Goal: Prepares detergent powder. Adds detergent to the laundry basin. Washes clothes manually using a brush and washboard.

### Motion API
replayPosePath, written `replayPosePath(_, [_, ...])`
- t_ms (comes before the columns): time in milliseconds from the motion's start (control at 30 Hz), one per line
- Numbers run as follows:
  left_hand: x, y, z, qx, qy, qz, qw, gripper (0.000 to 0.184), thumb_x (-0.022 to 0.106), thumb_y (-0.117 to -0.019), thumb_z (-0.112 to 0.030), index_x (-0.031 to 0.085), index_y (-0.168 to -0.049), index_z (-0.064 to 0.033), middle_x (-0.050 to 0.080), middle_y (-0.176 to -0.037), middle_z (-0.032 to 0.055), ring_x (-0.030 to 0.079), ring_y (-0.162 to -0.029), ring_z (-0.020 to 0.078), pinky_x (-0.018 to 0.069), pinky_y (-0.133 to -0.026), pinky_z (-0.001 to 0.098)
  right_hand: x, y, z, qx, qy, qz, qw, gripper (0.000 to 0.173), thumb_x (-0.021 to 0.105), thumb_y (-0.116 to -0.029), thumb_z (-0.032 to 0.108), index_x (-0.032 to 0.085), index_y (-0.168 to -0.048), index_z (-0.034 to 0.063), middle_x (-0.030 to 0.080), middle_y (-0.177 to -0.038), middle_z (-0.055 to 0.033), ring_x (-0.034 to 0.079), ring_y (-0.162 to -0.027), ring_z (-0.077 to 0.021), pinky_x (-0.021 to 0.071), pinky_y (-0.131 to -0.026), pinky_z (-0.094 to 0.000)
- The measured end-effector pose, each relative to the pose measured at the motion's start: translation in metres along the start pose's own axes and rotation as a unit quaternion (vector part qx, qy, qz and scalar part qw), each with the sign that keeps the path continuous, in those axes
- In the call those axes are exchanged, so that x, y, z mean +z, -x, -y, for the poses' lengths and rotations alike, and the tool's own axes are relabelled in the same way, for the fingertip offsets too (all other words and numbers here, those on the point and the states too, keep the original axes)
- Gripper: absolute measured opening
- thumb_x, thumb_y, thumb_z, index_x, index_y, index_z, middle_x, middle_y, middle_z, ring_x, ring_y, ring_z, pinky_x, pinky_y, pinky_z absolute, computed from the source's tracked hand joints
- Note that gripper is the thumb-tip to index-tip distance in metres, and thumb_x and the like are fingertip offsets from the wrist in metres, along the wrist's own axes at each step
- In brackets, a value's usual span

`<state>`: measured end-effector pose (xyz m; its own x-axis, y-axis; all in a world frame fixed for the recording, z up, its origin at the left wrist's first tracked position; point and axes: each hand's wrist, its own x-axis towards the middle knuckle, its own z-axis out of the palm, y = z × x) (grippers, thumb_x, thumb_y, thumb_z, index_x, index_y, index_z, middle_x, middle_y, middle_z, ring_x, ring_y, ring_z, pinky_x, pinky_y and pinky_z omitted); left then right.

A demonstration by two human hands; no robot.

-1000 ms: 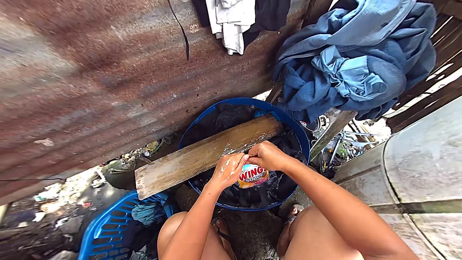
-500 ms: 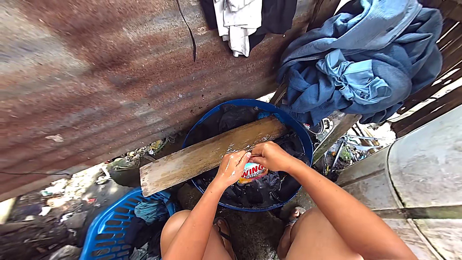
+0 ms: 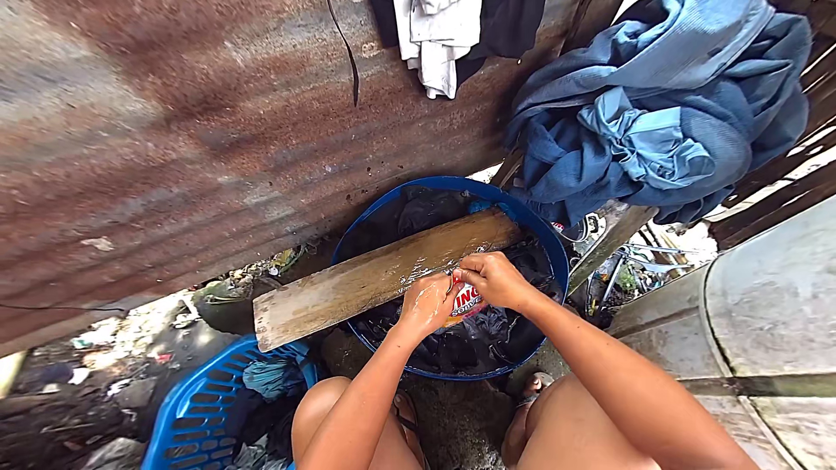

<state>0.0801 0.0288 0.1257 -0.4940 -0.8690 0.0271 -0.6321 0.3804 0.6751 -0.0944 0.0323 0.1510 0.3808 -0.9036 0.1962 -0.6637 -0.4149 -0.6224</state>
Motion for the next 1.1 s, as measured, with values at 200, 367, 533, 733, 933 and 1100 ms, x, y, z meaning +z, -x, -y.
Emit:
replayPosePath(200, [0.024,0.006,-0.008,0.017,-0.066,-0.143,0.987,0.026,0.058,-0.0987,-0.009,0.07,-0.083,0.0075,0.07,-0.084,0.0218,0.07,-0.081,0.0403,0.0534,-0.07,0.0584,0.013,-0.005,0.015,0.154,-0.017,-0.047,0.987,0.029,0.056,-0.1057,0.011,0.067,-0.084,-0.0054,0.064,-0.074,-0.0177,0.064,-0.074,-0.0315,0.0486,-0.073,-0.0515])
replayPosePath(367, [0.006,0.003,0.005,0.007,0.078,0.019,0.997,0.03,0.059,-0.1025,-0.018,0.068,-0.109,0.0087,0.068,-0.11,0.0229,0.065,-0.107,0.0357,0.0493,-0.096,0.0548,0.004,-0.006,0.008,0.148,-0.059,0.026,0.987,0.029,0.056,-0.1066,0.013,0.068,-0.087,-0.0043,0.06,-0.071,-0.013,0.057,-0.068,-0.023,0.0465,-0.068,-0.0439])
replayPosePath(533, [0.002,0.0,0.009,-0.018,0.195,0.108,0.975,0.021,0.057,-0.1041,-0.012,0.069,-0.111,0.0034,0.07,-0.106,0.0123,0.065,-0.101,0.013,0.0515,-0.095,0.0348,0.008,0.001,0.012,0.029,0.024,0.073,0.997,0.022,0.061,-0.1006,0.007,0.071,-0.086,-0.0051,0.068,-0.08,-0.0177,0.068,-0.079,-0.0314,0.0543,-0.076,-0.0513])
replayPosePath(733, [0.009,-0.007,-0.002,-0.05,-0.001,0.163,0.985,0.03,0.052,-0.1047,-0.016,0.069,-0.111,0.0079,0.069,-0.109,0.0264,0.064,-0.113,0.0404,0.0433,-0.101,0.0601,-0.003,0.003,0.043,0.057,0.26,0.229,0.936,0.019,0.056,-0.1011,0.006,0.07,-0.106,-0.0058,0.071,-0.105,-0.0232,0.067,-0.106,-0.0406,0.0499,-0.088,-0.0552])
replayPosePath(933, [0.01,-0.005,-0.011,-0.085,-0.114,0.218,0.966,0.034,0.049,-0.1061,-0.021,0.067,-0.119,0.0052,0.067,-0.12,0.0257,0.061,-0.121,0.0415,0.044,-0.101,0.0616,-0.001,0.0,0.043,0.078,0.265,0.337,0.9,0.021,0.057,-0.1,0.004,0.068,-0.115,-0.0054,0.067,-0.117,-0.023,0.063,-0.115,-0.0405,0.05,-0.092,-0.056])
replayPosePath(1100, [0.011,-0.004,-0.01,-0.077,-0.117,0.216,0.966,0.037,0.047,-0.1076,-0.023,0.067,-0.116,0.006,0.068,-0.117,0.0263,0.062,-0.119,0.0421,0.0445,-0.099,0.0616,0.003,0.002,0.033,0.033,0.277,0.311,0.909,0.022,0.052,-0.1036,0.005,0.07,-0.108,-0.0066,0.07,-0.108,-0.0236,0.067,-0.107,-0.041,0.0514,-0.087,-0.0553])
